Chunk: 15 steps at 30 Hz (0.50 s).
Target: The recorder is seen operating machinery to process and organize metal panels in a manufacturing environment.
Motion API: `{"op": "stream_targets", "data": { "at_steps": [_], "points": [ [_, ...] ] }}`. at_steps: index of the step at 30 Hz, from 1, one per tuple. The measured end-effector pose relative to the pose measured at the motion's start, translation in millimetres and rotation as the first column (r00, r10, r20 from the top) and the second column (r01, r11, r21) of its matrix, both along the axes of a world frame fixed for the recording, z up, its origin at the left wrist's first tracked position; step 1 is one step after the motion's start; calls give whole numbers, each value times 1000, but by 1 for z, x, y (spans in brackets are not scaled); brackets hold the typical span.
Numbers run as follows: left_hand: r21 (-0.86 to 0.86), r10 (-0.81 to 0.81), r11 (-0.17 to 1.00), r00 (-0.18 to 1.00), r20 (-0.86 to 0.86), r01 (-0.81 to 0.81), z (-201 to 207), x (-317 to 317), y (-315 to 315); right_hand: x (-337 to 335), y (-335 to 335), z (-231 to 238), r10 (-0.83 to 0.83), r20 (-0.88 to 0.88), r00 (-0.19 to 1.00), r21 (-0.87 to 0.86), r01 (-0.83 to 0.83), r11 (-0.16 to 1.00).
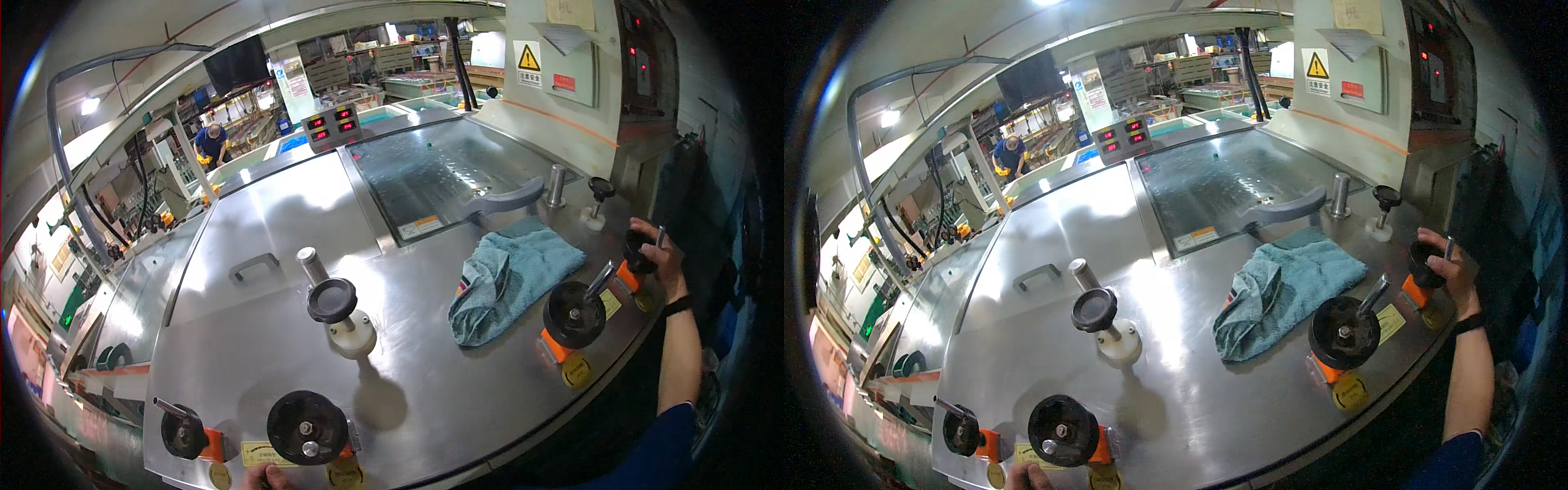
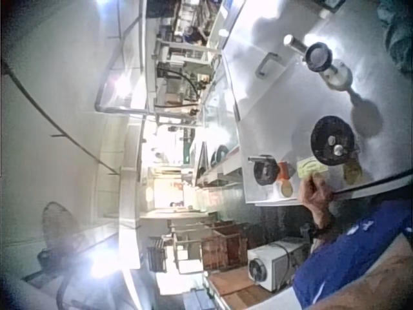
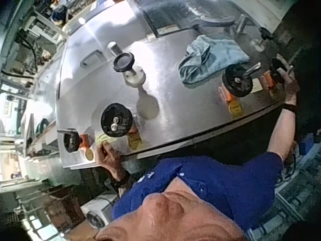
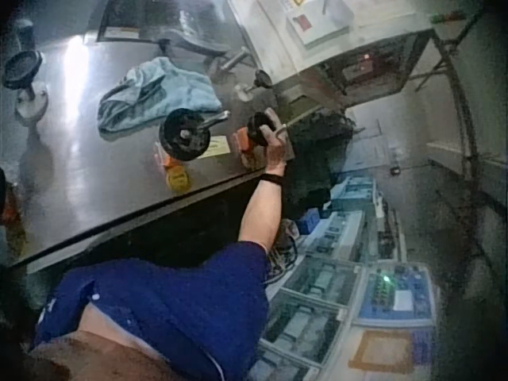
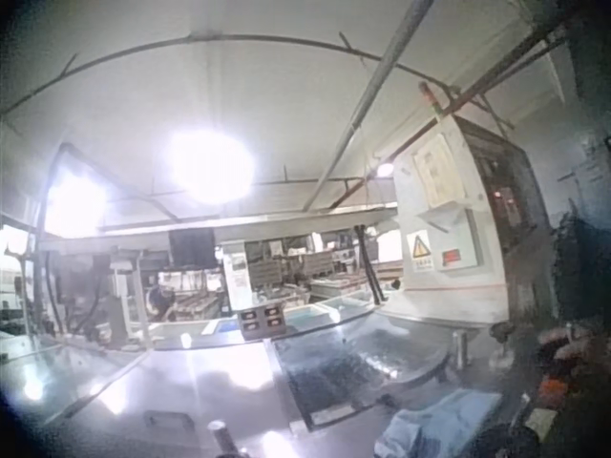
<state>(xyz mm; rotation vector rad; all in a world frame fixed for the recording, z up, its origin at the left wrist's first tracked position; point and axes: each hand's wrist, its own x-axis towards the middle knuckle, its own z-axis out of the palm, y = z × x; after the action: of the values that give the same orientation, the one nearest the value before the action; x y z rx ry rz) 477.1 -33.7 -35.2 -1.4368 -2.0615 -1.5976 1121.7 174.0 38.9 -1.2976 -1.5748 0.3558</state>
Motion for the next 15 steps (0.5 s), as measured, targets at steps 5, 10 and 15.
{"op": "stream_targets", "data": {
  "at_steps": [5,10,15],
  "points": [
    [-30,-116,993,993,-6,116,3,-3,-2,11,19,-47,-273,-216,938,-58,266,962],
    [-128,-150,982,988,-49,142,-1,-2,-6,-13,14,-96,-810,259,526,474,662,581],
    [-165,-28,986,999,40,35,1,-2,-9,40,-18,-28,-415,180,892,52,412,910]
  ]
}}
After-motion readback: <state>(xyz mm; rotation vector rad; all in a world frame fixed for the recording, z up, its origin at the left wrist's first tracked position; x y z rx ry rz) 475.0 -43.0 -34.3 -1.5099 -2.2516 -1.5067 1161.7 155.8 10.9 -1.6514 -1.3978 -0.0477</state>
